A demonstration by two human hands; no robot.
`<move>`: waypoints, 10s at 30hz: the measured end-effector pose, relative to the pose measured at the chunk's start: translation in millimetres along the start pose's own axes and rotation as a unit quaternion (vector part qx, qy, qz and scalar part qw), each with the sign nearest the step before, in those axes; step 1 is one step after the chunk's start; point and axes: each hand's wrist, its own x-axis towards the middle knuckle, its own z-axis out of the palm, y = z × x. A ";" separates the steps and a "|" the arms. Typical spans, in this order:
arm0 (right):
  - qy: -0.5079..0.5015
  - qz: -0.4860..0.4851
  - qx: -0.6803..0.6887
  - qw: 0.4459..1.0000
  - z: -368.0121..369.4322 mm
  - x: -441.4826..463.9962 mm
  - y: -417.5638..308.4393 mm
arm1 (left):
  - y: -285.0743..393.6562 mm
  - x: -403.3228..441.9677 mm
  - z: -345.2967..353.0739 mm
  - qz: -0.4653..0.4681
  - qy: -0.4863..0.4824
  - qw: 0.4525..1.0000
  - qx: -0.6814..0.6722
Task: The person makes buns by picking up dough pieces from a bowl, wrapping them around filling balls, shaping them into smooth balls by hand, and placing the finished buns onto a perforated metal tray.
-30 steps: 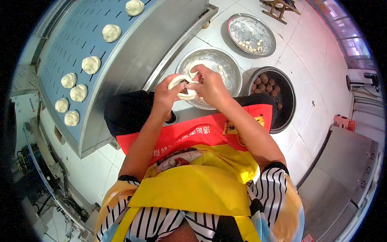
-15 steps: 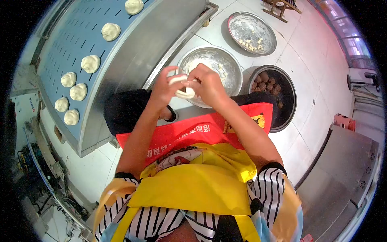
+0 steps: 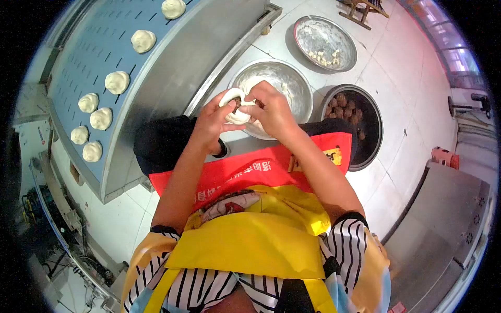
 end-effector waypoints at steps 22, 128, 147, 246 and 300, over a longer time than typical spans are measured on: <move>-0.063 0.011 0.023 0.998 1.7 8.1 3.8 | -42.8 14.9 1.9 0.058 0.002 0.985 -0.160; -0.093 -0.009 0.035 0.995 -3.5 -3.3 -45.3 | 3.2 -1.7 27.3 -0.033 -0.045 0.997 -0.058; -0.090 0.002 -0.053 0.994 -2.1 5.5 -41.5 | 12.6 -18.6 38.0 -0.013 -0.040 0.991 -0.125; 0.046 -0.302 -0.287 0.908 -33.4 12.5 -65.2 | -0.6 -15.3 26.8 0.094 -0.143 0.968 -0.185; 0.044 -0.073 0.079 0.993 -16.8 -4.3 -68.6 | 25.7 -23.2 50.7 0.016 -0.145 0.984 -0.100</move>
